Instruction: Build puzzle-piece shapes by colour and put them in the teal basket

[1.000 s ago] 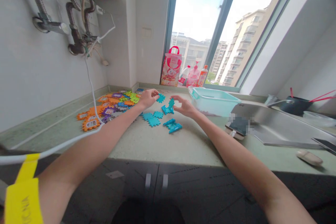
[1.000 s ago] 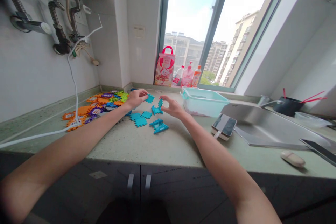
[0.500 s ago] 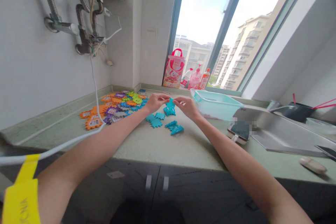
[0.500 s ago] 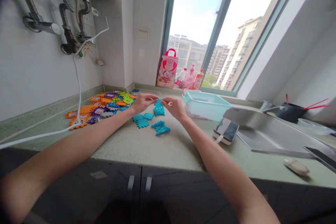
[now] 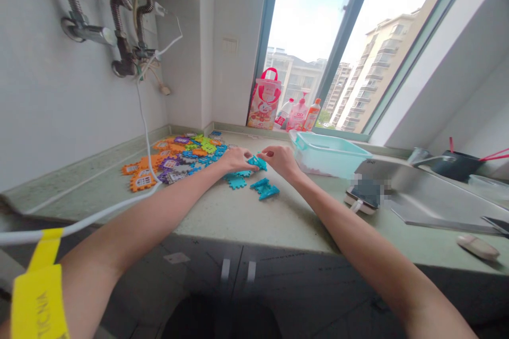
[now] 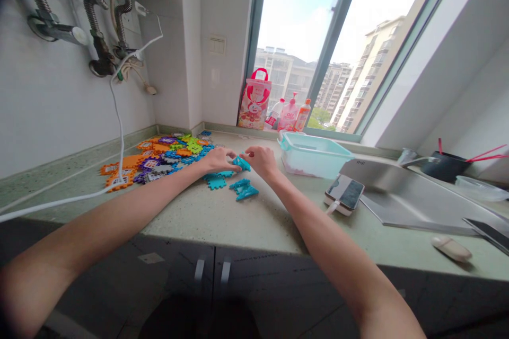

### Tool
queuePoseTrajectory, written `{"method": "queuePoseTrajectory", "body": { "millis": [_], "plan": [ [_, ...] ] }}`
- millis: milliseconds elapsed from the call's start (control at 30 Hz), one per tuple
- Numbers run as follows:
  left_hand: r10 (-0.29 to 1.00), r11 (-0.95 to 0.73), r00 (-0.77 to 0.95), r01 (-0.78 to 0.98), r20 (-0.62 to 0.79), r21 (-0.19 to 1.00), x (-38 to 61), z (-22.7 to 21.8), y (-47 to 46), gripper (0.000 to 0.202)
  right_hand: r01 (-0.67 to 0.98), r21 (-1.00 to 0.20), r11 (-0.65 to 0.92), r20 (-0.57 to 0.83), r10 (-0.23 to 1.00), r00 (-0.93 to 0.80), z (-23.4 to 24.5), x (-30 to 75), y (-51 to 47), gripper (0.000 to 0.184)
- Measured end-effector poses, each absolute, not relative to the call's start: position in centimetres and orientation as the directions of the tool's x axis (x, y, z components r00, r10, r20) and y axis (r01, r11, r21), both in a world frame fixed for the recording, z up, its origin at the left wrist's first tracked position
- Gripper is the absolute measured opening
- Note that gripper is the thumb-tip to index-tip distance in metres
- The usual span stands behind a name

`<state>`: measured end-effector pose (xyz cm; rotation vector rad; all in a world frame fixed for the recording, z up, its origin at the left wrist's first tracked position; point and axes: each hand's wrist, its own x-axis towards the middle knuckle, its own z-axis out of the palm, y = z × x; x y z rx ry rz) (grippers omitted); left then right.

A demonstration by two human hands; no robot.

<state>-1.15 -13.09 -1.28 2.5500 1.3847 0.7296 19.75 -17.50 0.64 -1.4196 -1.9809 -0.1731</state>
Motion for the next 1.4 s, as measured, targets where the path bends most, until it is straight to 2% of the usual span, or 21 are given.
{"method": "queuePoseTrajectory", "body": {
  "millis": [133,200,267,367,433,500,667,733,800,867,967,1000,1067,1167,1233,1267,1333,1400],
  "plan": [
    [0.812,-0.576,0.469,0.736,0.347,0.354,-1.7,-0.5,-13.0,0.055,0.865,-0.302,0.4,0.557,0.81,-0.181,0.7,19.7,-17.7,0.047],
    [0.792,-0.594,0.473,0.742,0.385,0.312,-2.5,0.2,-12.9,0.045,0.854,-0.3,0.425,0.57,0.797,-0.197,0.9,20.2,-18.1,0.05],
    [0.763,-0.62,0.51,0.751,0.399,0.226,-3.6,0.9,-12.6,0.038,0.81,-0.291,0.509,0.546,0.784,-0.296,1.4,21.0,-18.8,0.048],
    [0.72,-0.686,0.632,0.711,0.289,0.156,-5.1,1.6,-12.4,0.038,0.683,-0.373,0.628,0.376,0.776,-0.507,2.4,21.8,-20.2,0.045],
    [0.702,-0.712,0.689,0.671,0.179,0.208,-5.7,1.7,-12.3,0.044,0.622,-0.445,0.644,0.262,0.758,-0.597,2.8,21.9,-21.0,0.044],
    [0.699,-0.703,0.707,0.652,0.106,0.283,-5.9,1.7,-12.3,0.051,0.613,-0.45,0.65,0.225,0.747,-0.626,2.9,21.7,-21.4,0.042],
    [0.696,-0.657,0.718,0.622,0.025,0.425,-5.9,1.7,-11.8,0.055,0.724,-0.3,0.621,0.36,0.776,-0.517,1.9,21.2,-20.7,0.044],
    [0.691,-0.624,0.723,0.579,0.024,0.525,-5.8,1.7,-11.8,0.053,0.74,-0.288,0.608,0.423,0.774,-0.471,1.6,21.5,-20.1,0.042],
    [0.68,-0.576,0.73,0.477,0.065,0.664,-5.6,1.8,-12.1,0.049,0.717,-0.349,0.603,0.461,0.777,-0.429,1.4,21.7,-19.7,0.038],
    [0.679,-0.524,0.717,0.323,0.157,0.788,-5.0,1.7,-12.5,0.047,0.649,-0.484,0.588,0.473,0.799,-0.372,1.2,21.7,-19.6,0.037],
    [0.698,-0.474,0.661,0.139,0.274,0.87,-3.7,1.8,-13.1,0.051,0.495,-0.655,0.571,0.475,0.821,-0.318,0.9,21.0,-19.6,0.046],
    [0.702,-0.475,0.654,0.135,0.282,0.869,-3.4,1.9,-13.3,0.052,0.463,-0.675,0.574,0.489,0.818,-0.301,0.8,20.8,-19.5,0.046],
    [0.71,-0.532,0.651,0.246,0.268,0.81,-3.2,2.4,-13.4,0.055,0.462,-0.67,0.58,0.542,0.809,-0.229,0.6,20.4,-19.4,0.043],
    [0.759,-0.604,0.624,0.57,0.185,0.557,-4.7,3.7,-13.3,0.059,0.549,-0.632,0.546,0.61,0.788,-0.082,0.6,20.3,-18.9,0.035],
    [0.796,-0.568,0.604,0.717,0.046,0.404,-6.3,4.6,-13.2,0.059,0.62,-0.604,0.5,0.624,0.781,-0.022,0.7,20.5,-18.5,0.032],
    [0.8,-0.548,0.599,0.753,-0.036,0.365,-7.0,5.0,-13.2,0.059,0.657,-0.587,0.473,0.624,0.782,-0.005,0.8,20.6,-18.3,0.029],
    [0.771,-0.531,0.611,0.772,-0.179,0.35,-8.1,5.5,-13.2,0.062,0.719,-0.554,0.42,0.61,0.793,0.007,0.9,20.6,-17.9,0.025],
    [0.724,-0.536,0.638,0.76,-0.264,0.367,-8.4,5.6,-13.3,0.068,0.728,-0.556,0.401,0.569,0.822,-0.018,0.9,20.4,-17.5,0.025]
  ]
}}
